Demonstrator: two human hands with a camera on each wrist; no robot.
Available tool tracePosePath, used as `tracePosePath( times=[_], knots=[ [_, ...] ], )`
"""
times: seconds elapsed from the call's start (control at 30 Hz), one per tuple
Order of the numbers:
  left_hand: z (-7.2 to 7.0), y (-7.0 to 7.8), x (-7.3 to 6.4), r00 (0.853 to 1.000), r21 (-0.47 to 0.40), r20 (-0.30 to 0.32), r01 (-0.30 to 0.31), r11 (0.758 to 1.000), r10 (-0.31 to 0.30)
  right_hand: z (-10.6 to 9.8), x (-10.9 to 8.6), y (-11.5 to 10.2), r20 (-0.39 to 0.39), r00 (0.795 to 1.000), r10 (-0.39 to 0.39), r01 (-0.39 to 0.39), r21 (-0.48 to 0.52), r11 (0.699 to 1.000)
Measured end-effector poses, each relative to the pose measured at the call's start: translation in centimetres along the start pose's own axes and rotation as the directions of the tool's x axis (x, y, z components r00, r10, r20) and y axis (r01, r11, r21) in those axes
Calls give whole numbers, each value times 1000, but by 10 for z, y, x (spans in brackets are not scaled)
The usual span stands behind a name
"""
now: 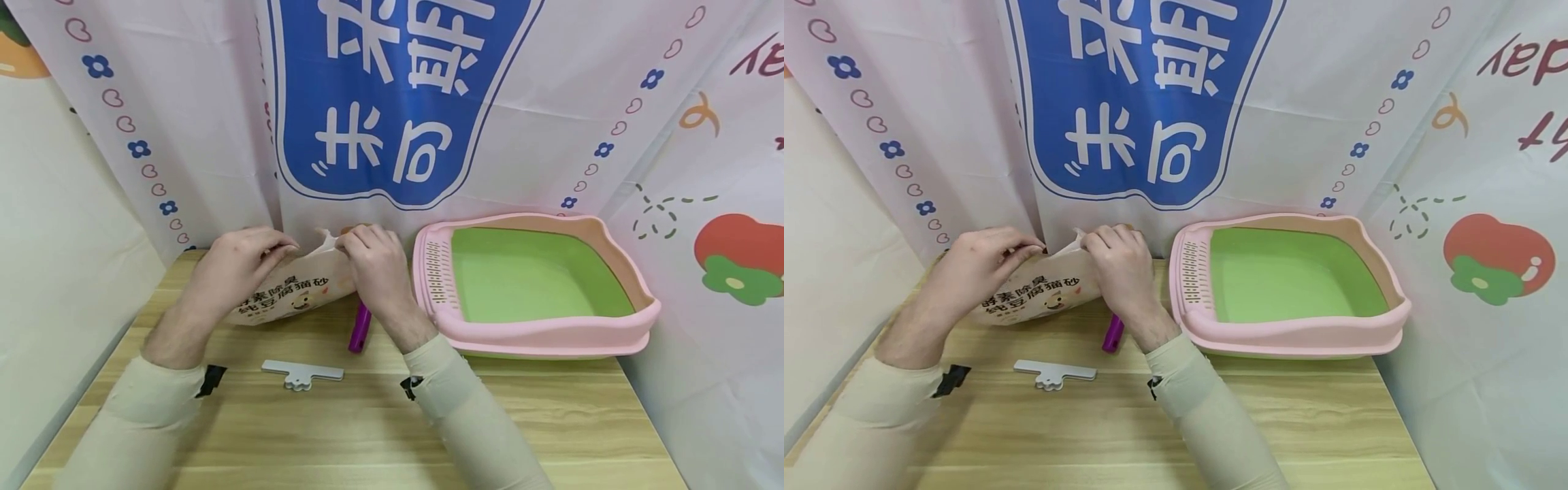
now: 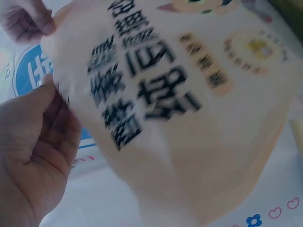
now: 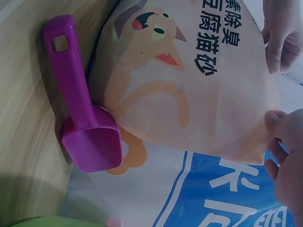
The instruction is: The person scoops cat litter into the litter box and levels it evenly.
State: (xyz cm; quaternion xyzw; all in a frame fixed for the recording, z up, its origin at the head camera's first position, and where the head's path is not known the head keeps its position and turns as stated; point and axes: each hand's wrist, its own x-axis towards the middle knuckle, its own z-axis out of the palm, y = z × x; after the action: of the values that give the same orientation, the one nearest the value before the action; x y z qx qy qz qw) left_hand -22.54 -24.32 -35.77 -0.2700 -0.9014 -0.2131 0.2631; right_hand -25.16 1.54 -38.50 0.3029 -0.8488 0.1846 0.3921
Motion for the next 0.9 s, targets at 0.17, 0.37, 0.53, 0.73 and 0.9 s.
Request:
tracePosePath(
  times=[0.17, 0.37, 0.53, 0.73, 0.9],
  knots=[
    [-8, -1, 1, 994, -3, 98, 52, 999, -52, 0, -1, 1, 18, 1000, 0, 0, 2, 1000],
    [-9, -1, 3, 980, -1, 189, 71, 997, -70, 0, -2, 2, 17, 1000, -8, 8, -2, 1000],
    [-10, 1, 4, 981, -6, 187, 45, 999, -43, 1, -3, 2, 17, 1000, -10, 10, -12, 1000],
    [-15, 1, 7, 954, -28, 294, 69, 997, -58, 0, -3, 2, 27, 1000, -5, 5, -6, 1000],
    [-17, -7, 10, 912, 22, 396, 102, 995, -102, -1, -4, 1, 39, 999, -2, 3, -11, 1000]
  ],
)
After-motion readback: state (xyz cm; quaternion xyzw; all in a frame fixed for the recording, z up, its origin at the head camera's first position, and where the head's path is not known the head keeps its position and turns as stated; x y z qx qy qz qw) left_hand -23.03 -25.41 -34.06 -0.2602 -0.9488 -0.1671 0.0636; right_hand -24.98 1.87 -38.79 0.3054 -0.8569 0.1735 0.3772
